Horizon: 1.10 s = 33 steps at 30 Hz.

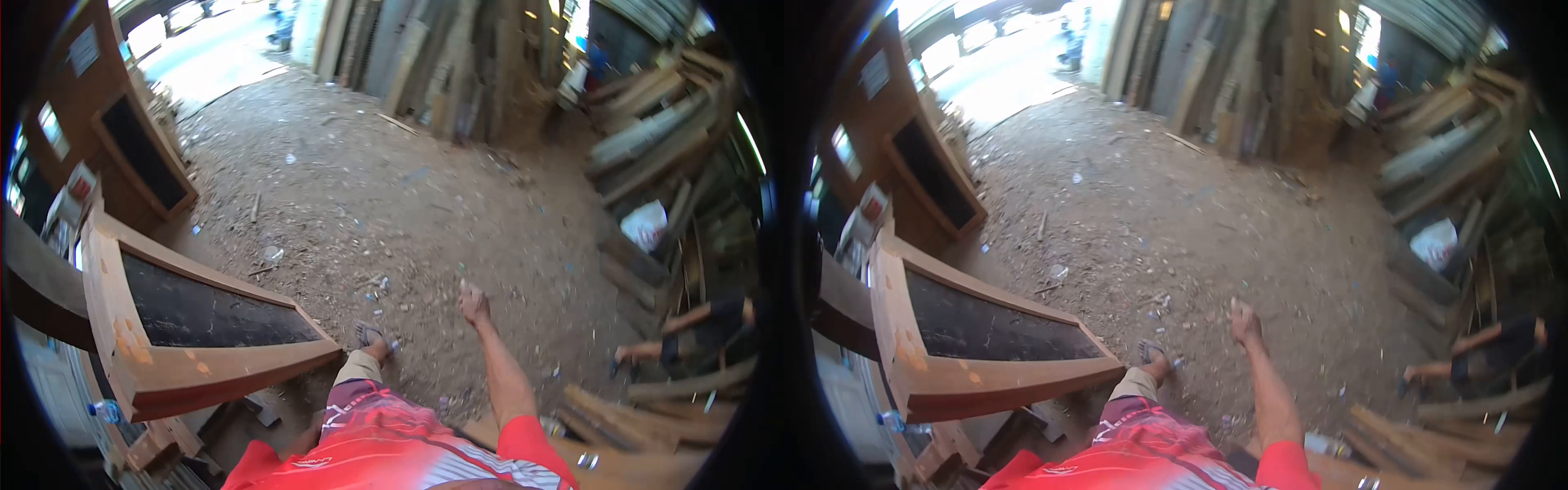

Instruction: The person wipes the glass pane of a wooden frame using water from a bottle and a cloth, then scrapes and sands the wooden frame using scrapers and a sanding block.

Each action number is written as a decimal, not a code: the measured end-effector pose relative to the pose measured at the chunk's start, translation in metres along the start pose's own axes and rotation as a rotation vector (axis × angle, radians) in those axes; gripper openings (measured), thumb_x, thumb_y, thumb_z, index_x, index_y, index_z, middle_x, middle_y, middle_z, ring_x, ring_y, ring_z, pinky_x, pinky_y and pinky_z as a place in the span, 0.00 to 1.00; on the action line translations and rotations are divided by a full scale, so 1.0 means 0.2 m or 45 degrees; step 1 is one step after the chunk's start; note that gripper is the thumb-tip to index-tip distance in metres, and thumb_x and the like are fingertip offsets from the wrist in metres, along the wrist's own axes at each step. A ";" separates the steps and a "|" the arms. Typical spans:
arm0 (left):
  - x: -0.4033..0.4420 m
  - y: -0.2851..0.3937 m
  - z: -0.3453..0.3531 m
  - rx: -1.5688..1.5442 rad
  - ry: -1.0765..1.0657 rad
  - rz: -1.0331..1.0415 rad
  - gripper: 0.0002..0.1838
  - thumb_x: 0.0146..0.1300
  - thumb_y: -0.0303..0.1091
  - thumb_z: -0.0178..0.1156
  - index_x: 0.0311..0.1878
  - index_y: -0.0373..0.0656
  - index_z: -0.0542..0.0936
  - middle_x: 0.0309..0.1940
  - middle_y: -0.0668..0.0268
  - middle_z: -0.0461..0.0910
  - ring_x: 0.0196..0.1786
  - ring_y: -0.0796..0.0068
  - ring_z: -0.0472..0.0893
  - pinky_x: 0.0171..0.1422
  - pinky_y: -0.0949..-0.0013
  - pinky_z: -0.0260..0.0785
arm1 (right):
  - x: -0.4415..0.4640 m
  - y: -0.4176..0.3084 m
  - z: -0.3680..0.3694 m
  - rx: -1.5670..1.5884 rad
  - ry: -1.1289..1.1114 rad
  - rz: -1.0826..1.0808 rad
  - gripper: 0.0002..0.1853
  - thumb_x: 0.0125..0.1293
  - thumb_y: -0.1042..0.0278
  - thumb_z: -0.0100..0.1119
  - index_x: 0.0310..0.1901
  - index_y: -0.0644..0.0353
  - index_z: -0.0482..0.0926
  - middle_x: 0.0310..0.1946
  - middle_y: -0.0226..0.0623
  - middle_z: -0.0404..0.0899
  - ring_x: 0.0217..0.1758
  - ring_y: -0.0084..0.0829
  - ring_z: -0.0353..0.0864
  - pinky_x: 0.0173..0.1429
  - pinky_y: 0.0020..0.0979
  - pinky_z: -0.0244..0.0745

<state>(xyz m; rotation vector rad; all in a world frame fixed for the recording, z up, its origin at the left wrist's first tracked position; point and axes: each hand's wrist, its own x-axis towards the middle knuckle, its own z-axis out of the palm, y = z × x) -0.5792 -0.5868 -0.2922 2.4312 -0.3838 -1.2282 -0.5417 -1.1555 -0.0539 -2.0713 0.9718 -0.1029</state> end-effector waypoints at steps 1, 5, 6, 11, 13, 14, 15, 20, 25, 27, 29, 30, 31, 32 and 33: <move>0.09 0.06 -0.07 -0.046 0.025 -0.020 0.21 0.71 0.47 0.59 0.49 0.40 0.91 0.48 0.45 0.89 0.52 0.44 0.88 0.59 0.51 0.80 | 0.21 0.11 0.18 -0.084 -0.065 -0.056 0.31 0.81 0.40 0.46 0.51 0.65 0.85 0.42 0.58 0.88 0.47 0.60 0.87 0.49 0.52 0.76; 0.37 0.27 -0.34 -0.220 0.111 -0.127 0.21 0.71 0.48 0.59 0.50 0.40 0.91 0.48 0.45 0.89 0.52 0.45 0.88 0.60 0.52 0.79 | 0.38 0.18 0.44 -0.933 -0.927 -0.001 0.31 0.71 0.39 0.61 0.55 0.65 0.88 0.51 0.59 0.88 0.56 0.58 0.89 0.58 0.52 0.81; 0.41 0.32 -0.42 -0.262 0.139 -0.171 0.22 0.72 0.48 0.59 0.50 0.39 0.91 0.48 0.45 0.89 0.52 0.45 0.88 0.60 0.52 0.79 | 0.43 0.27 0.51 -1.218 -1.128 -0.086 0.31 0.70 0.39 0.61 0.55 0.63 0.89 0.52 0.60 0.88 0.55 0.57 0.89 0.57 0.52 0.81; 0.55 0.43 -0.84 -0.446 0.255 -0.387 0.22 0.72 0.49 0.60 0.51 0.39 0.90 0.49 0.46 0.89 0.52 0.46 0.88 0.60 0.53 0.79 | 0.58 0.13 0.74 -0.383 -0.133 0.229 0.34 0.76 0.38 0.54 0.46 0.71 0.88 0.43 0.59 0.89 0.48 0.59 0.89 0.52 0.52 0.82; 0.60 0.44 -0.97 -0.480 0.275 -0.473 0.23 0.72 0.49 0.60 0.51 0.39 0.90 0.49 0.46 0.89 0.52 0.46 0.88 0.60 0.53 0.79 | 0.70 -0.03 0.81 -0.129 0.251 0.268 0.37 0.80 0.38 0.48 0.41 0.74 0.86 0.37 0.62 0.88 0.42 0.59 0.90 0.46 0.52 0.81; 0.63 0.46 -1.03 -0.520 0.277 -0.527 0.23 0.72 0.49 0.60 0.51 0.39 0.90 0.49 0.46 0.89 0.53 0.47 0.89 0.60 0.53 0.79 | 0.75 -0.11 0.81 0.001 0.221 0.240 0.38 0.81 0.38 0.45 0.40 0.75 0.86 0.34 0.64 0.87 0.37 0.58 0.90 0.43 0.51 0.80; 0.66 0.50 -1.13 -0.612 0.269 -0.587 0.23 0.72 0.49 0.60 0.52 0.38 0.90 0.49 0.46 0.89 0.53 0.47 0.89 0.60 0.53 0.79 | 0.87 -0.05 0.89 -0.046 0.090 0.244 0.39 0.81 0.37 0.45 0.41 0.75 0.85 0.33 0.62 0.87 0.34 0.56 0.89 0.40 0.49 0.81; 0.91 0.80 -1.62 -0.954 0.436 -0.343 0.27 0.70 0.58 0.64 0.51 0.42 0.90 0.50 0.48 0.90 0.53 0.56 0.89 0.59 0.55 0.79 | 1.56 -0.26 1.13 0.175 -0.290 0.631 0.43 0.79 0.28 0.44 0.40 0.73 0.83 0.24 0.50 0.82 0.23 0.40 0.85 0.28 0.46 0.74; 1.32 0.65 -1.86 -0.939 0.608 -0.433 0.25 0.66 0.55 0.66 0.49 0.42 0.91 0.47 0.48 0.90 0.50 0.55 0.90 0.57 0.54 0.80 | 2.13 -0.75 1.45 0.122 -0.472 0.450 0.39 0.82 0.33 0.43 0.47 0.71 0.84 0.27 0.45 0.84 0.25 0.38 0.85 0.30 0.42 0.77; 1.34 0.63 -2.09 -1.119 0.634 -0.668 0.23 0.66 0.55 0.65 0.43 0.42 0.91 0.44 0.49 0.90 0.46 0.54 0.90 0.54 0.52 0.80 | 2.38 -0.92 1.63 0.041 -0.635 0.333 0.38 0.82 0.33 0.44 0.47 0.71 0.84 0.27 0.45 0.84 0.26 0.38 0.85 0.29 0.41 0.77; 1.41 0.57 -2.19 -1.218 0.739 -0.852 0.22 0.66 0.55 0.64 0.40 0.43 0.90 0.41 0.49 0.90 0.44 0.53 0.89 0.51 0.50 0.80 | 2.60 -1.10 1.81 -0.069 -0.809 0.216 0.37 0.81 0.34 0.46 0.47 0.70 0.84 0.27 0.45 0.83 0.26 0.37 0.84 0.29 0.41 0.77; 1.47 0.51 -2.26 -1.197 0.846 -0.924 0.22 0.66 0.55 0.64 0.40 0.43 0.90 0.41 0.49 0.90 0.43 0.52 0.90 0.51 0.50 0.80 | 2.71 -1.21 1.91 -0.122 -0.907 0.156 0.37 0.81 0.34 0.47 0.47 0.70 0.84 0.28 0.45 0.83 0.26 0.36 0.84 0.29 0.40 0.77; 1.53 0.48 -2.31 -1.194 1.055 -0.916 0.22 0.66 0.54 0.64 0.41 0.42 0.90 0.42 0.49 0.90 0.45 0.52 0.90 0.51 0.50 0.80 | 2.83 -1.33 2.00 -0.167 -0.995 0.099 0.37 0.81 0.34 0.47 0.47 0.70 0.83 0.28 0.45 0.83 0.26 0.36 0.84 0.29 0.40 0.77; 1.53 0.48 -2.38 -1.187 1.243 -0.919 0.23 0.66 0.54 0.64 0.43 0.42 0.90 0.43 0.48 0.90 0.46 0.52 0.90 0.52 0.50 0.79 | 2.95 -1.44 2.09 -0.212 -1.101 0.043 0.36 0.81 0.34 0.48 0.47 0.69 0.83 0.28 0.45 0.83 0.26 0.36 0.84 0.29 0.40 0.77; 1.44 0.56 -2.56 -1.341 1.174 -1.019 0.23 0.66 0.54 0.64 0.45 0.42 0.89 0.44 0.48 0.90 0.49 0.51 0.89 0.54 0.51 0.79 | 3.06 -1.57 2.18 -0.249 -1.193 0.014 0.36 0.81 0.34 0.49 0.47 0.69 0.83 0.28 0.45 0.83 0.26 0.35 0.84 0.29 0.40 0.77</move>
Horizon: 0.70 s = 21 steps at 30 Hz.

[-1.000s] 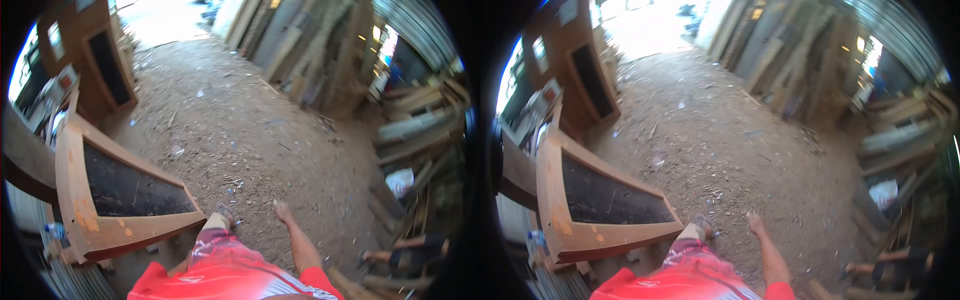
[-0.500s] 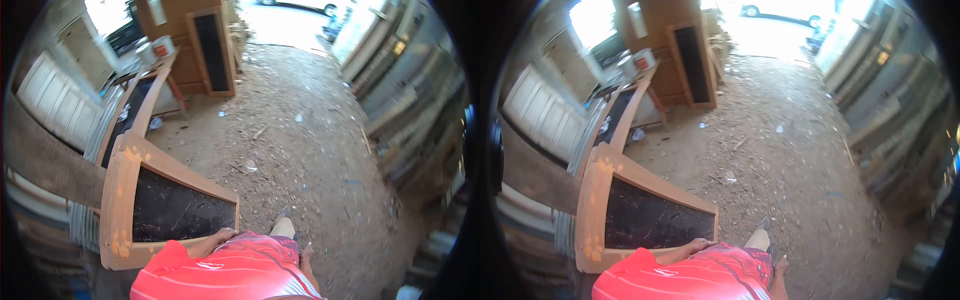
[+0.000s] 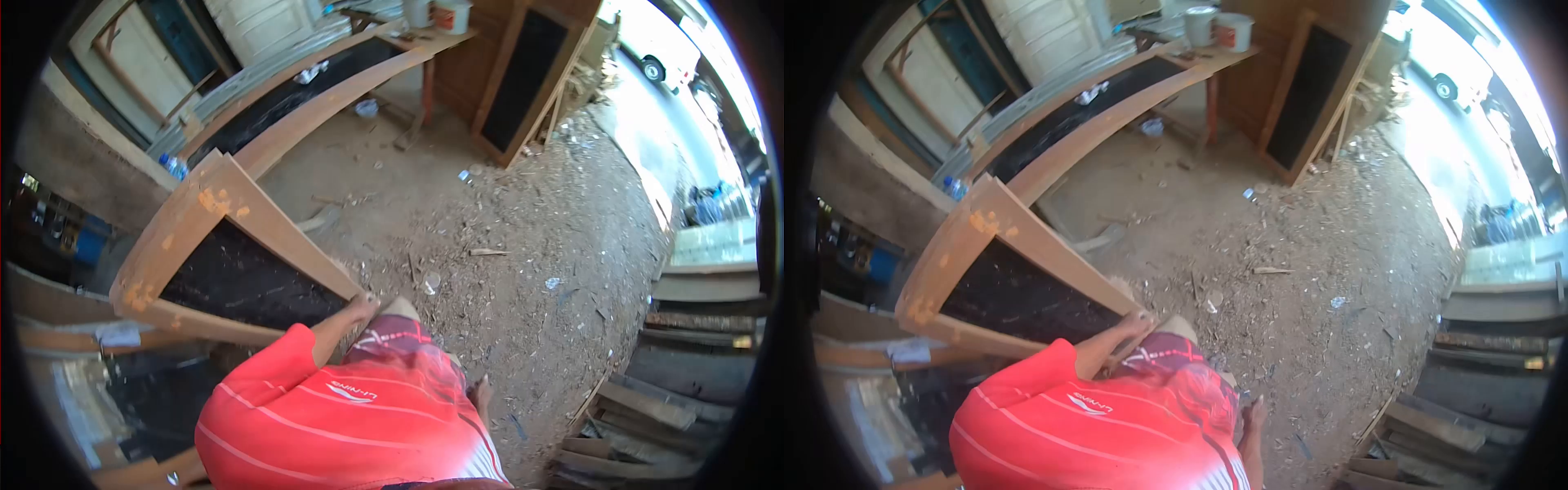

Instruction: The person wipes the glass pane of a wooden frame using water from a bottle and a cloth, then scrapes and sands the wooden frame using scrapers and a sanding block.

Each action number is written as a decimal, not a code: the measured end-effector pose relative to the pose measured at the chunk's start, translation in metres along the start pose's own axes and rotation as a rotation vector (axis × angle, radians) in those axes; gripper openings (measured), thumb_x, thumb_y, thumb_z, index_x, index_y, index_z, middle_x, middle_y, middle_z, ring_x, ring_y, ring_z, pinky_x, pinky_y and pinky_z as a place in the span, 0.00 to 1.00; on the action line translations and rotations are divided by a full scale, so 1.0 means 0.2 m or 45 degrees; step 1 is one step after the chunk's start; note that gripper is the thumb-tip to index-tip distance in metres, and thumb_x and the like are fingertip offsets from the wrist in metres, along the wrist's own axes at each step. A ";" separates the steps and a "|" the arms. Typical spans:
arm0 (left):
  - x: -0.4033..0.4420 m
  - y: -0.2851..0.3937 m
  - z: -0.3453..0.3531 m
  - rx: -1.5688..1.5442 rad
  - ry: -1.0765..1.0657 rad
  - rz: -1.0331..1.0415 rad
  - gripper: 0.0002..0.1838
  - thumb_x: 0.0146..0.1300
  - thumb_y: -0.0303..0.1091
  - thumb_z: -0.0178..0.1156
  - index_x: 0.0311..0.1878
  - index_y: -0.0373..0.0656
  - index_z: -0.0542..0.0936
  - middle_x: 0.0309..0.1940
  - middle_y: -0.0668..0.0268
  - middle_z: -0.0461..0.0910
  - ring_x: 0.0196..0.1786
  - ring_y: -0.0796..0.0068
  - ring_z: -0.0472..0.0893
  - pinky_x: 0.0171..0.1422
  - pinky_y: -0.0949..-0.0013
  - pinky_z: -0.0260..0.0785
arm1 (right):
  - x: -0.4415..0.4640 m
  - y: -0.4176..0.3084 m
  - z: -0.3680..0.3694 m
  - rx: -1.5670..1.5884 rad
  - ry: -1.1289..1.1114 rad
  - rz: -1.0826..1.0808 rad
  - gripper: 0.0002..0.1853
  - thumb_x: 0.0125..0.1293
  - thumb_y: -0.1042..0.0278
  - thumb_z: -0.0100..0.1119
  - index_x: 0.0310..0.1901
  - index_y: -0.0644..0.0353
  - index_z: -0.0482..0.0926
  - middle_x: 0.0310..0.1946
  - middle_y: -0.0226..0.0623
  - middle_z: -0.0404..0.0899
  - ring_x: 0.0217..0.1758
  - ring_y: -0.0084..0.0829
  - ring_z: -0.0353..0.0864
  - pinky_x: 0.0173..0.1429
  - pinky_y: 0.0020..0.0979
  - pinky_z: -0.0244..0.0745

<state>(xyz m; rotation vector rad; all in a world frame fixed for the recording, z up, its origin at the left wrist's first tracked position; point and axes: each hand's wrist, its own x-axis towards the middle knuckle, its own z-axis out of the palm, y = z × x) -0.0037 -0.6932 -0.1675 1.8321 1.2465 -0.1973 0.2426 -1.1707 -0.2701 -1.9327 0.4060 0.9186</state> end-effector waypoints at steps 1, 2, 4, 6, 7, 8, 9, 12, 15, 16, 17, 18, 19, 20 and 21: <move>-0.06 0.20 -0.10 -0.064 -0.023 -0.155 0.24 0.67 0.54 0.64 0.47 0.41 0.89 0.46 0.48 0.90 0.51 0.51 0.89 0.56 0.52 0.79 | 0.06 -0.18 -0.05 -0.062 -0.071 0.000 0.35 0.80 0.32 0.49 0.47 0.67 0.81 0.27 0.42 0.81 0.26 0.34 0.83 0.28 0.36 0.74; -0.03 0.18 -0.06 -0.117 0.026 -0.141 0.24 0.66 0.54 0.64 0.47 0.41 0.89 0.47 0.48 0.90 0.53 0.51 0.89 0.57 0.52 0.79 | 0.14 -0.42 -0.06 -0.107 -0.140 -0.013 0.35 0.79 0.30 0.50 0.47 0.64 0.78 0.26 0.38 0.79 0.25 0.33 0.81 0.26 0.32 0.71; 0.10 0.14 0.05 -0.206 0.120 -0.075 0.24 0.66 0.54 0.64 0.49 0.41 0.89 0.49 0.49 0.90 0.55 0.52 0.89 0.59 0.53 0.79 | 0.34 -0.79 -0.06 0.067 -0.098 0.040 0.34 0.79 0.31 0.51 0.49 0.64 0.77 0.26 0.36 0.78 0.24 0.31 0.80 0.26 0.31 0.70; 0.21 0.10 0.11 -0.212 0.117 -0.205 0.24 0.66 0.54 0.64 0.51 0.42 0.89 0.50 0.50 0.90 0.56 0.52 0.89 0.60 0.53 0.79 | 0.55 -1.13 -0.05 0.031 -0.026 -0.017 0.36 0.80 0.34 0.51 0.52 0.70 0.80 0.29 0.45 0.83 0.29 0.37 0.84 0.34 0.38 0.78; 0.26 0.08 0.14 -0.219 0.111 -0.267 0.24 0.66 0.54 0.64 0.52 0.42 0.90 0.51 0.50 0.90 0.56 0.52 0.88 0.60 0.53 0.79 | 0.62 -1.29 0.00 -0.044 -0.034 -0.131 0.35 0.81 0.34 0.51 0.53 0.69 0.80 0.31 0.45 0.83 0.30 0.37 0.84 0.35 0.37 0.78; 0.32 0.07 0.17 -0.213 0.101 -0.381 0.25 0.66 0.54 0.64 0.52 0.43 0.90 0.51 0.50 0.90 0.57 0.53 0.89 0.60 0.53 0.79 | 0.70 -1.46 0.06 -0.118 -0.043 -0.246 0.35 0.81 0.35 0.50 0.54 0.69 0.80 0.32 0.46 0.83 0.31 0.37 0.84 0.37 0.37 0.78; 0.39 0.05 0.18 -0.208 0.090 -0.494 0.25 0.67 0.54 0.64 0.53 0.43 0.90 0.52 0.50 0.90 0.57 0.54 0.89 0.60 0.53 0.79 | 0.76 -1.63 0.13 -0.193 -0.052 -0.363 0.35 0.81 0.35 0.50 0.55 0.68 0.81 0.33 0.46 0.84 0.32 0.37 0.84 0.38 0.37 0.78; 0.61 0.00 0.14 -0.316 0.013 -0.420 0.23 0.69 0.53 0.62 0.53 0.45 0.91 0.49 0.54 0.91 0.55 0.55 0.89 0.61 0.56 0.79 | 0.74 -2.12 0.44 -0.343 0.398 -0.996 0.35 0.82 0.34 0.48 0.57 0.67 0.81 0.36 0.43 0.84 0.37 0.36 0.85 0.40 0.38 0.78; 0.84 -0.01 0.06 -0.272 0.167 -0.486 0.23 0.70 0.55 0.62 0.54 0.46 0.90 0.49 0.53 0.90 0.53 0.54 0.90 0.58 0.55 0.79 | 0.52 -2.55 0.81 -0.762 -0.351 -0.523 0.36 0.82 0.35 0.47 0.60 0.68 0.80 0.41 0.44 0.84 0.43 0.36 0.85 0.46 0.38 0.79; 0.96 -0.02 0.01 -0.256 0.185 -0.476 0.23 0.70 0.55 0.62 0.53 0.46 0.90 0.48 0.53 0.90 0.52 0.54 0.90 0.58 0.55 0.79 | 0.53 -2.62 0.93 -0.669 -0.346 -0.494 0.35 0.83 0.36 0.48 0.62 0.69 0.79 0.43 0.46 0.85 0.44 0.39 0.85 0.49 0.40 0.79; 1.06 -0.04 -0.01 -0.248 0.199 -0.472 0.23 0.70 0.54 0.62 0.52 0.46 0.90 0.48 0.53 0.90 0.51 0.54 0.90 0.57 0.56 0.79 | 0.54 -2.69 1.03 -0.588 -0.339 -0.464 0.35 0.83 0.37 0.48 0.64 0.69 0.79 0.45 0.49 0.85 0.46 0.42 0.85 0.52 0.42 0.79; 1.16 -0.04 -0.02 -0.240 0.219 -0.470 0.22 0.70 0.54 0.62 0.52 0.46 0.90 0.47 0.52 0.90 0.51 0.55 0.90 0.57 0.56 0.79 | 0.57 -2.77 1.13 -0.506 -0.337 -0.437 0.35 0.83 0.38 0.49 0.66 0.69 0.78 0.47 0.52 0.86 0.48 0.45 0.85 0.55 0.44 0.80; 1.18 0.08 -0.15 -0.305 0.265 -0.464 0.23 0.71 0.54 0.61 0.51 0.44 0.90 0.47 0.51 0.90 0.51 0.53 0.90 0.56 0.54 0.79 | 0.62 -2.81 1.22 -0.607 -0.157 -0.726 0.35 0.83 0.39 0.49 0.66 0.69 0.78 0.48 0.54 0.86 0.49 0.49 0.85 0.58 0.45 0.79; 1.17 0.23 -0.33 -0.356 0.307 -0.460 0.24 0.72 0.53 0.59 0.51 0.42 0.89 0.47 0.50 0.90 0.51 0.51 0.90 0.56 0.52 0.80 | 0.67 -2.82 1.31 -0.697 0.025 -1.004 0.34 0.83 0.40 0.49 0.66 0.69 0.78 0.49 0.57 0.86 0.51 0.53 0.85 0.61 0.46 0.78; 1.23 0.23 -0.37 -0.473 0.343 -0.484 0.22 0.72 0.52 0.60 0.51 0.43 0.89 0.45 0.53 0.91 0.49 0.54 0.90 0.55 0.55 0.80 | 0.69 -2.83 1.40 -0.768 0.214 -1.279 0.34 0.83 0.40 0.49 0.67 0.68 0.78 0.51 0.59 0.86 0.53 0.57 0.85 0.64 0.47 0.77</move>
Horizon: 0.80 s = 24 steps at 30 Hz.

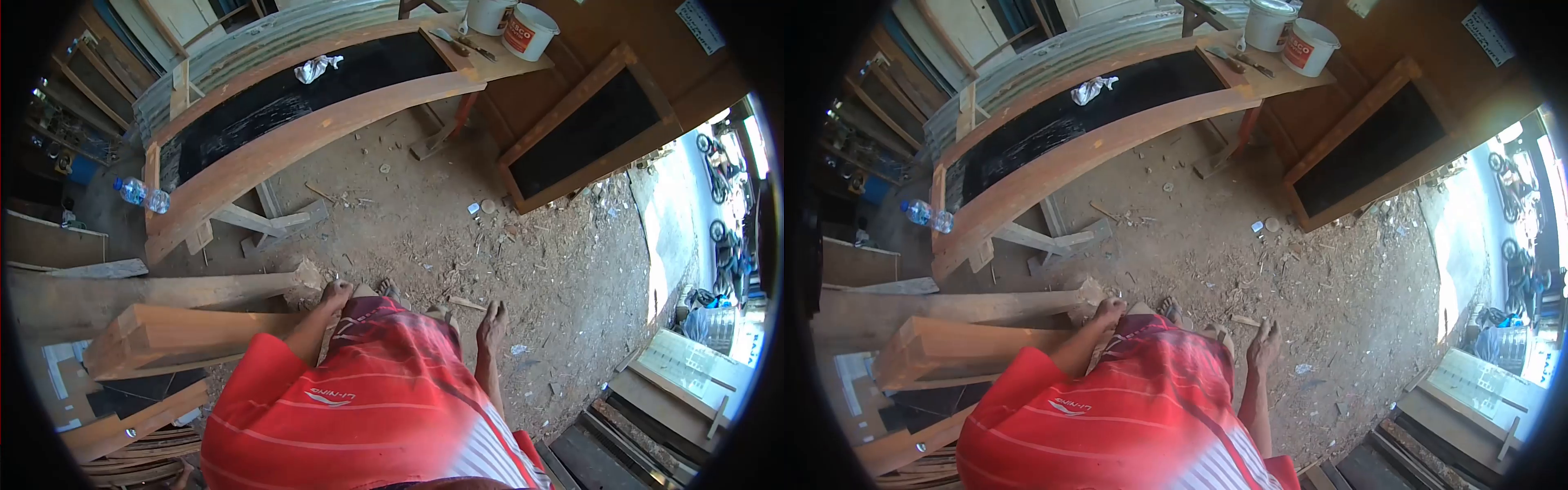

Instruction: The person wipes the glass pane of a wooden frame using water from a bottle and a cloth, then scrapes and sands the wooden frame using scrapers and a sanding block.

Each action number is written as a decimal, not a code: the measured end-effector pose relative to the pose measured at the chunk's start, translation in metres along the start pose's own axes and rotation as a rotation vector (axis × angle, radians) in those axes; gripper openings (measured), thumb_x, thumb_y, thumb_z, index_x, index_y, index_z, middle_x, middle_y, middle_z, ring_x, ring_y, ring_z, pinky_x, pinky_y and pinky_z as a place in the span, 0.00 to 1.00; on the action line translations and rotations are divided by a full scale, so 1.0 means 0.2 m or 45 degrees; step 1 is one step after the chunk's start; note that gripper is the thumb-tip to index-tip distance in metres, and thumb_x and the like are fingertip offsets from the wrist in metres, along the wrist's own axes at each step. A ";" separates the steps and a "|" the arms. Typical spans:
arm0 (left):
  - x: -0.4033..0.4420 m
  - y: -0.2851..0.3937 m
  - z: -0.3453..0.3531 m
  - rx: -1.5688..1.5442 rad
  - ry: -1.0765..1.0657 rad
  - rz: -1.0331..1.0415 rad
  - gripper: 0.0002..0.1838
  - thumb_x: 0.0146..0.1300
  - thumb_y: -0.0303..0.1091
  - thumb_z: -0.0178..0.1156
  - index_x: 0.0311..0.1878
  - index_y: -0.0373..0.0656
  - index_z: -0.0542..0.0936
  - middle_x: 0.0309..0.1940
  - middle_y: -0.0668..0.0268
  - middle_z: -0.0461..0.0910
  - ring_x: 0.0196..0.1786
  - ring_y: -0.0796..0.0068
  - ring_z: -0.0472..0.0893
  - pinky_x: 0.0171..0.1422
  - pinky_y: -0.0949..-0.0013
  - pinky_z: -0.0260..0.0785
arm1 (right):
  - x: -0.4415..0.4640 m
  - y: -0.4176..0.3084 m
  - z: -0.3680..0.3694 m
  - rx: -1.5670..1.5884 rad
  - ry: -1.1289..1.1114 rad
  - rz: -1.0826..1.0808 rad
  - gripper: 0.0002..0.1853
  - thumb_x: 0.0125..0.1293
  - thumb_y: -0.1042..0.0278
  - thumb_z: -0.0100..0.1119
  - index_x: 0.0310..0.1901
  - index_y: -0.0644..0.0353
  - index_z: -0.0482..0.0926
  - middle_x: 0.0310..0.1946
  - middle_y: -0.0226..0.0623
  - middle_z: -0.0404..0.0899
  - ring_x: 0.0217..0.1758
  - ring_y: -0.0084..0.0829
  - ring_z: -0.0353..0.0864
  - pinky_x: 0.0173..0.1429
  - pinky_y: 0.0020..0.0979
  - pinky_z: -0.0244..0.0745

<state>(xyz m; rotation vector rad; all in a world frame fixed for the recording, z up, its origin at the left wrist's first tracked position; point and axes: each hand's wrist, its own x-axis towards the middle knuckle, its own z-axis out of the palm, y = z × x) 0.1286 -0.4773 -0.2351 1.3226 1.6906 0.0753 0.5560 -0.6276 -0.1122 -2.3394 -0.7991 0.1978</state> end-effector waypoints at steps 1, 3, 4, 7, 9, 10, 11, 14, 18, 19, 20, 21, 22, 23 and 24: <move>0.12 0.02 0.00 -0.115 0.022 -0.026 0.21 0.72 0.51 0.61 0.51 0.43 0.89 0.44 0.55 0.91 0.48 0.58 0.90 0.54 0.57 0.80 | 0.03 -0.10 0.00 -0.082 -0.266 0.017 0.33 0.83 0.42 0.49 0.64 0.70 0.80 0.53 0.67 0.85 0.60 0.63 0.83 0.69 0.50 0.74; 0.28 0.12 -0.05 -0.361 0.039 -0.071 0.19 0.73 0.49 0.63 0.52 0.43 0.88 0.42 0.59 0.91 0.47 0.65 0.89 0.52 0.62 0.80 | 0.21 -0.12 0.07 0.019 -1.072 0.053 0.39 0.82 0.35 0.44 0.66 0.69 0.78 0.60 0.61 0.84 0.67 0.62 0.80 0.72 0.48 0.72; 0.31 0.22 -0.10 -0.490 0.032 -0.098 0.18 0.74 0.48 0.64 0.54 0.43 0.87 0.41 0.61 0.90 0.47 0.68 0.89 0.52 0.65 0.80 | 0.29 -0.13 0.13 -0.047 -1.289 0.109 0.39 0.82 0.34 0.43 0.65 0.69 0.80 0.59 0.62 0.85 0.68 0.63 0.80 0.72 0.48 0.72; 0.29 0.58 -0.25 -0.778 0.061 -0.073 0.19 0.76 0.45 0.63 0.58 0.40 0.83 0.45 0.63 0.89 0.49 0.71 0.88 0.53 0.68 0.80 | 0.62 -0.06 0.38 0.001 -0.762 -0.039 0.42 0.80 0.28 0.43 0.66 0.64 0.80 0.55 0.56 0.87 0.62 0.52 0.84 0.68 0.47 0.75; 0.30 0.77 -0.34 -0.877 0.091 -0.002 0.20 0.78 0.44 0.62 0.60 0.37 0.81 0.49 0.62 0.88 0.51 0.70 0.87 0.56 0.67 0.80 | 0.82 -0.23 0.41 -0.052 -0.856 -0.229 0.41 0.79 0.27 0.46 0.64 0.64 0.82 0.51 0.52 0.87 0.56 0.46 0.85 0.64 0.45 0.77; 0.31 0.83 -0.35 -0.905 0.100 0.040 0.21 0.78 0.45 0.62 0.61 0.36 0.80 0.51 0.60 0.87 0.53 0.69 0.87 0.58 0.66 0.80 | 0.92 -0.43 0.33 -0.066 -1.183 -0.276 0.40 0.78 0.28 0.48 0.61 0.64 0.84 0.48 0.50 0.88 0.51 0.44 0.85 0.62 0.44 0.78; 0.34 0.88 -0.35 -0.937 0.107 0.082 0.22 0.79 0.45 0.61 0.61 0.35 0.80 0.54 0.59 0.87 0.55 0.69 0.87 0.60 0.65 0.81 | 1.05 -0.49 0.38 -0.068 -1.514 -0.106 0.39 0.78 0.28 0.49 0.59 0.64 0.85 0.47 0.51 0.87 0.50 0.44 0.85 0.61 0.43 0.78; 0.49 1.07 -0.32 -0.912 0.154 0.040 0.21 0.80 0.41 0.60 0.62 0.32 0.78 0.51 0.60 0.87 0.51 0.69 0.88 0.57 0.67 0.80 | 1.61 -0.74 0.57 -0.151 -1.553 -0.857 0.27 0.79 0.42 0.57 0.61 0.59 0.86 0.47 0.50 0.89 0.50 0.41 0.89 0.54 0.44 0.81; 0.86 1.25 -0.15 -0.690 0.211 -0.018 0.21 0.77 0.45 0.62 0.56 0.34 0.83 0.47 0.60 0.87 0.51 0.73 0.87 0.54 0.67 0.79 | 2.39 -1.36 0.84 0.319 -0.816 -0.699 0.16 0.76 0.60 0.62 0.51 0.67 0.84 0.40 0.57 0.85 0.46 0.50 0.88 0.50 0.43 0.81; 0.93 1.33 -0.13 -0.617 0.224 -0.077 0.22 0.75 0.47 0.63 0.56 0.35 0.84 0.49 0.57 0.88 0.52 0.71 0.86 0.57 0.65 0.78 | 2.58 -1.49 0.95 0.435 -0.551 -0.949 0.16 0.76 0.61 0.62 0.53 0.67 0.84 0.41 0.55 0.85 0.45 0.52 0.88 0.50 0.43 0.81; 0.95 1.46 -0.14 -0.555 0.216 0.031 0.23 0.75 0.47 0.63 0.57 0.35 0.84 0.50 0.56 0.88 0.53 0.70 0.86 0.58 0.64 0.78 | 2.75 -1.60 1.06 0.520 -0.394 -1.036 0.15 0.75 0.61 0.63 0.53 0.65 0.84 0.42 0.55 0.86 0.46 0.54 0.87 0.52 0.45 0.81; 0.91 1.63 -0.17 -0.504 0.208 0.137 0.24 0.75 0.47 0.63 0.59 0.34 0.83 0.50 0.55 0.87 0.54 0.69 0.86 0.60 0.64 0.77 | 2.90 -1.71 1.13 0.444 -0.397 -0.961 0.17 0.75 0.60 0.64 0.56 0.64 0.84 0.47 0.56 0.86 0.50 0.54 0.87 0.55 0.44 0.80; 0.87 1.79 -0.21 -0.465 0.206 0.240 0.24 0.76 0.47 0.63 0.60 0.34 0.83 0.51 0.53 0.87 0.54 0.67 0.86 0.61 0.63 0.77 | 3.03 -1.84 1.20 0.364 -0.407 -0.901 0.18 0.75 0.59 0.64 0.58 0.63 0.83 0.51 0.57 0.85 0.54 0.54 0.87 0.58 0.44 0.80; 0.86 1.90 -0.25 -0.516 0.127 0.198 0.26 0.76 0.48 0.63 0.63 0.33 0.82 0.52 0.53 0.87 0.55 0.65 0.85 0.65 0.63 0.76 | 3.17 -1.93 1.30 0.384 -0.337 -1.092 0.21 0.74 0.58 0.65 0.62 0.61 0.81 0.52 0.57 0.85 0.56 0.55 0.86 0.59 0.47 0.80; 0.83 1.99 -0.26 -0.578 0.127 0.191 0.26 0.76 0.48 0.63 0.63 0.33 0.82 0.52 0.53 0.87 0.56 0.66 0.85 0.65 0.63 0.76 | 3.29 -1.99 1.40 0.416 -0.267 -1.282 0.25 0.74 0.56 0.65 0.66 0.60 0.80 0.53 0.56 0.85 0.57 0.57 0.85 0.60 0.49 0.80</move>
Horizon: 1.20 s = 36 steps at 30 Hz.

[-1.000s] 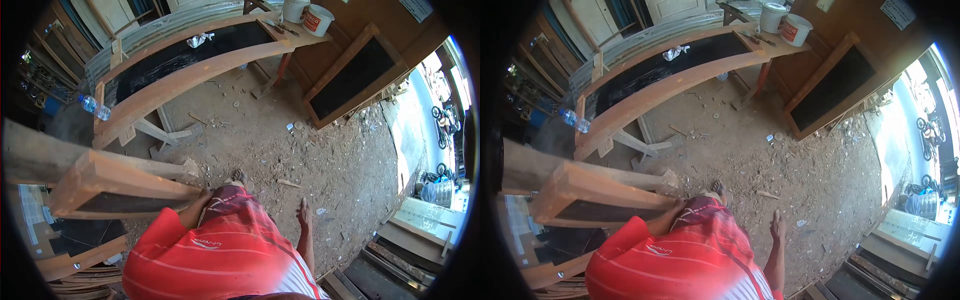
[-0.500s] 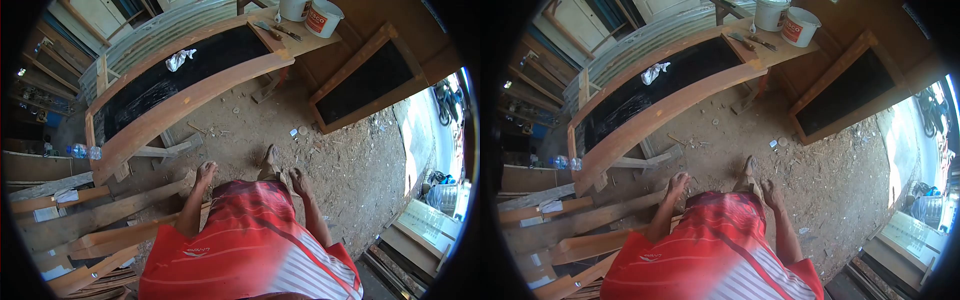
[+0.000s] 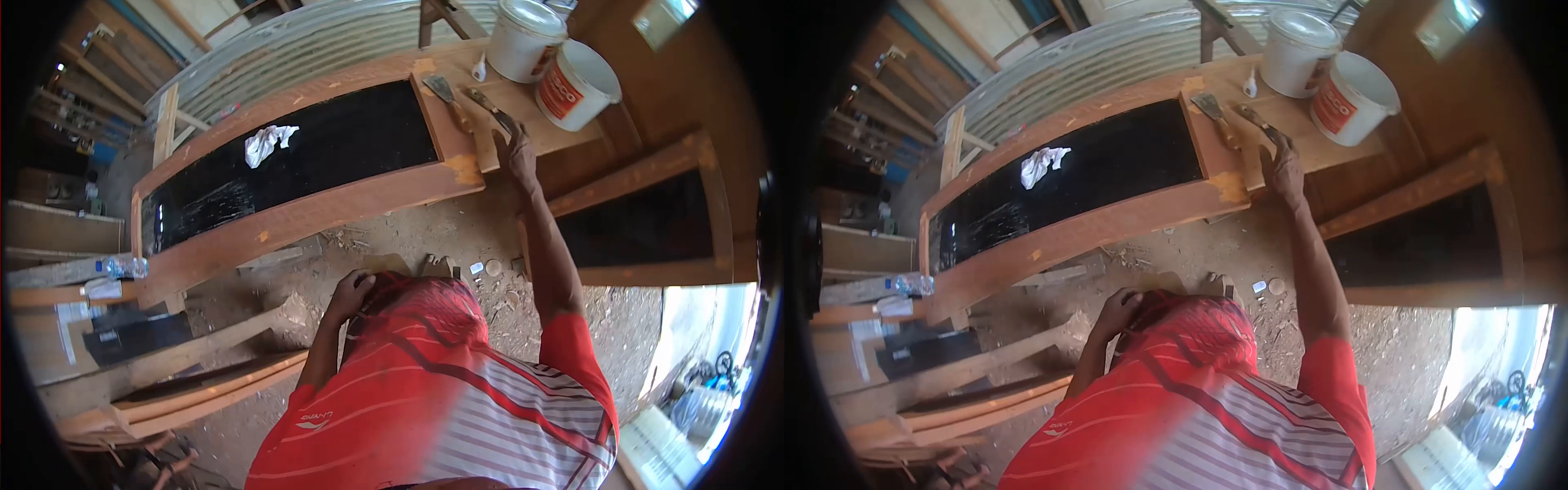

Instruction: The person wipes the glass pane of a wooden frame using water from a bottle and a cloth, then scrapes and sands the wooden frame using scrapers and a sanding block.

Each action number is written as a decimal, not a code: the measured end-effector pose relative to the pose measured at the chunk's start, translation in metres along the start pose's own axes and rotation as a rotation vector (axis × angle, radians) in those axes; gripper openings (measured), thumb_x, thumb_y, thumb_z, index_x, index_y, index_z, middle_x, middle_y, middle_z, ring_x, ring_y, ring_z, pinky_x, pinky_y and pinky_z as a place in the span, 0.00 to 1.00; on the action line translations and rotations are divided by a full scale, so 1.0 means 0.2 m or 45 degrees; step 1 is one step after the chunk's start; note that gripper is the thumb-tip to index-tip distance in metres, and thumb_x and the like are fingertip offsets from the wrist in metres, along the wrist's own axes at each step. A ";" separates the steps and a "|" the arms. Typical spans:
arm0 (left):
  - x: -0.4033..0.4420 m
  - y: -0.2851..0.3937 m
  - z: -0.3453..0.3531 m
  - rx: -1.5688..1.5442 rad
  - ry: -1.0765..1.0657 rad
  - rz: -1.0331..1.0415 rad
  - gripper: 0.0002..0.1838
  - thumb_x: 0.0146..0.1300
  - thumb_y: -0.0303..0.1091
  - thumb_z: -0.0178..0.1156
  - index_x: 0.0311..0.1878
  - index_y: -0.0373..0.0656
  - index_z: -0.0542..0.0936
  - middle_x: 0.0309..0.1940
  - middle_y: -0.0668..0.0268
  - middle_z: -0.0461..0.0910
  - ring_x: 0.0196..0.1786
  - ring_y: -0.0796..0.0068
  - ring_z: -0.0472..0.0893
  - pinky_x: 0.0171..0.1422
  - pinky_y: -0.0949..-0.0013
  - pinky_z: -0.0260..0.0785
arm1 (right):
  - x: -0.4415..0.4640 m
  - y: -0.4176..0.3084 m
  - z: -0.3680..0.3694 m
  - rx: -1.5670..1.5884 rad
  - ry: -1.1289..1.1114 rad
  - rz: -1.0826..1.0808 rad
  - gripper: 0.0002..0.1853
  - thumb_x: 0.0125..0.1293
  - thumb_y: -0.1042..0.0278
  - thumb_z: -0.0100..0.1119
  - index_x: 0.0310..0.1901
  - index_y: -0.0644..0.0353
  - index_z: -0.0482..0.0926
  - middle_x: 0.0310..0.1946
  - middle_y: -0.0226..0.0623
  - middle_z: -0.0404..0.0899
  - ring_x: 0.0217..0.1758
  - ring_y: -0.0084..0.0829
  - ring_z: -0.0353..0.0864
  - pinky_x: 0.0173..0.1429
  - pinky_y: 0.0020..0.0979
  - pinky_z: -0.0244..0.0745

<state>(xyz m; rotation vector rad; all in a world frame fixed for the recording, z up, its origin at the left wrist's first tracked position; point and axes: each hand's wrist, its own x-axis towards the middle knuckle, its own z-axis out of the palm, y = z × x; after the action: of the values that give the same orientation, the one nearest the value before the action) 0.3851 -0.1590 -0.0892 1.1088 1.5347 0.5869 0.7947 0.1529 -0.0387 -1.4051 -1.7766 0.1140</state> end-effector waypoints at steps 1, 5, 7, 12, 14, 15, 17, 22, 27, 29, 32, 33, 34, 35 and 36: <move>-0.01 0.07 0.02 -0.055 0.008 -0.005 0.26 0.76 0.49 0.63 0.63 0.33 0.81 0.52 0.53 0.87 0.56 0.66 0.85 0.65 0.63 0.76 | 0.09 0.06 0.05 -0.110 0.015 -0.066 0.24 0.73 0.58 0.65 0.66 0.59 0.79 0.54 0.54 0.84 0.58 0.58 0.84 0.60 0.51 0.80; 0.01 0.35 0.03 -0.175 -0.016 -0.215 0.28 0.77 0.51 0.63 0.64 0.34 0.81 0.55 0.55 0.87 0.58 0.67 0.84 0.65 0.63 0.76 | 0.30 0.20 0.19 -0.411 -0.313 -0.047 0.24 0.70 0.63 0.64 0.65 0.61 0.78 0.51 0.49 0.84 0.56 0.61 0.81 0.61 0.56 0.78; 0.04 0.36 0.02 -0.137 0.019 -0.080 0.27 0.78 0.50 0.61 0.65 0.35 0.80 0.55 0.58 0.86 0.59 0.69 0.83 0.65 0.64 0.75 | 0.36 0.31 0.21 -0.439 -0.353 -0.094 0.20 0.75 0.61 0.60 0.62 0.64 0.81 0.47 0.58 0.84 0.52 0.60 0.81 0.60 0.54 0.76; 0.08 0.59 -0.06 -0.292 0.016 0.076 0.30 0.81 0.55 0.58 0.67 0.35 0.79 0.55 0.59 0.86 0.62 0.68 0.83 0.67 0.62 0.76 | 0.36 -0.07 -0.01 -0.095 -0.170 0.072 0.12 0.76 0.69 0.58 0.54 0.66 0.82 0.42 0.56 0.79 0.47 0.55 0.78 0.52 0.50 0.74; 0.18 0.65 -0.07 -0.601 -0.087 0.187 0.33 0.81 0.59 0.56 0.69 0.36 0.78 0.55 0.59 0.86 0.63 0.68 0.83 0.67 0.60 0.77 | 0.30 -0.50 -0.15 0.200 -0.496 -0.076 0.14 0.75 0.73 0.60 0.58 0.65 0.81 0.44 0.50 0.79 0.49 0.50 0.79 0.52 0.47 0.75; 0.24 0.69 -0.10 -0.908 -0.240 0.093 0.34 0.81 0.60 0.55 0.69 0.36 0.78 0.54 0.58 0.86 0.61 0.68 0.84 0.64 0.61 0.78 | 0.23 -0.68 -0.18 0.420 -0.626 -0.190 0.15 0.74 0.75 0.61 0.59 0.64 0.81 0.46 0.49 0.80 0.51 0.49 0.79 0.54 0.45 0.76; 0.38 0.82 -0.14 -1.494 -0.632 -0.128 0.35 0.81 0.62 0.54 0.71 0.37 0.77 0.54 0.57 0.86 0.57 0.69 0.86 0.58 0.63 0.81 | 0.11 -0.85 -0.17 0.279 -0.851 -0.557 0.18 0.64 0.76 0.66 0.56 0.61 0.82 0.53 0.43 0.81 0.58 0.46 0.80 0.62 0.46 0.78; 0.47 0.95 -0.33 -0.609 -0.888 0.296 0.27 0.83 0.52 0.56 0.67 0.37 0.77 0.37 0.63 0.85 0.33 0.79 0.83 0.32 0.76 0.75 | 0.00 -1.13 -0.04 0.215 -0.997 -0.929 0.24 0.60 0.69 0.70 0.59 0.57 0.84 0.59 0.41 0.81 0.69 0.41 0.79 0.78 0.50 0.68; 0.50 0.88 -0.29 -0.597 -0.645 0.105 0.22 0.84 0.45 0.54 0.65 0.35 0.78 0.39 0.67 0.83 0.36 0.82 0.81 0.38 0.76 0.74 | 0.30 -0.90 0.01 0.066 -0.759 -0.354 0.28 0.62 0.70 0.74 0.66 0.57 0.81 0.66 0.51 0.78 0.72 0.53 0.75 0.74 0.52 0.71; 0.48 0.88 -0.25 -0.657 -0.587 0.023 0.22 0.85 0.46 0.53 0.65 0.36 0.78 0.42 0.68 0.83 0.39 0.84 0.80 0.43 0.75 0.74 | 0.31 -0.65 0.12 -0.204 -0.462 -0.188 0.34 0.66 0.70 0.72 0.73 0.56 0.74 0.66 0.59 0.76 0.65 0.61 0.78 0.68 0.52 0.75; 0.48 0.84 -0.15 -0.767 -0.526 -0.016 0.23 0.84 0.48 0.53 0.66 0.37 0.77 0.41 0.70 0.82 0.36 0.85 0.79 0.40 0.77 0.71 | 0.31 -0.47 0.23 -0.201 -0.672 0.089 0.29 0.76 0.63 0.61 0.76 0.57 0.71 0.63 0.61 0.78 0.60 0.62 0.83 0.62 0.52 0.79; 0.47 0.84 -0.12 -0.793 -0.509 -0.023 0.24 0.84 0.49 0.53 0.66 0.37 0.77 0.40 0.71 0.82 0.35 0.86 0.78 0.36 0.78 0.69 | 0.30 -0.44 0.25 -0.181 -0.677 0.102 0.28 0.77 0.65 0.59 0.76 0.57 0.71 0.60 0.61 0.78 0.59 0.61 0.83 0.61 0.53 0.79; 0.46 0.85 -0.08 -0.799 -0.479 -0.015 0.24 0.85 0.49 0.53 0.66 0.37 0.77 0.39 0.71 0.82 0.35 0.86 0.78 0.36 0.78 0.68 | 0.29 -0.40 0.25 -0.161 -0.689 0.110 0.28 0.77 0.66 0.57 0.76 0.56 0.71 0.58 0.61 0.79 0.57 0.60 0.84 0.60 0.54 0.79; 0.46 0.86 -0.04 -0.806 -0.442 -0.006 0.23 0.85 0.49 0.53 0.65 0.37 0.77 0.38 0.71 0.82 0.35 0.86 0.78 0.35 0.79 0.68 | 0.29 -0.36 0.26 -0.136 -0.704 0.113 0.27 0.77 0.68 0.55 0.76 0.56 0.71 0.56 0.61 0.80 0.56 0.59 0.85 0.59 0.55 0.79; 0.44 0.87 0.00 -0.812 -0.400 -0.002 0.23 0.85 0.48 0.52 0.65 0.36 0.78 0.38 0.71 0.82 0.34 0.86 0.78 0.34 0.79 0.67 | 0.29 -0.39 0.21 -0.155 -0.682 0.096 0.28 0.76 0.70 0.54 0.76 0.53 0.71 0.52 0.60 0.80 0.52 0.59 0.85 0.56 0.55 0.79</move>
<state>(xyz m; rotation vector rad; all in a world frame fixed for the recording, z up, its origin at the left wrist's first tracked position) 0.4465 -0.0055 0.0130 0.6647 0.9708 0.7884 0.7081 0.1908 0.0083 -1.6345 -2.1896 0.4663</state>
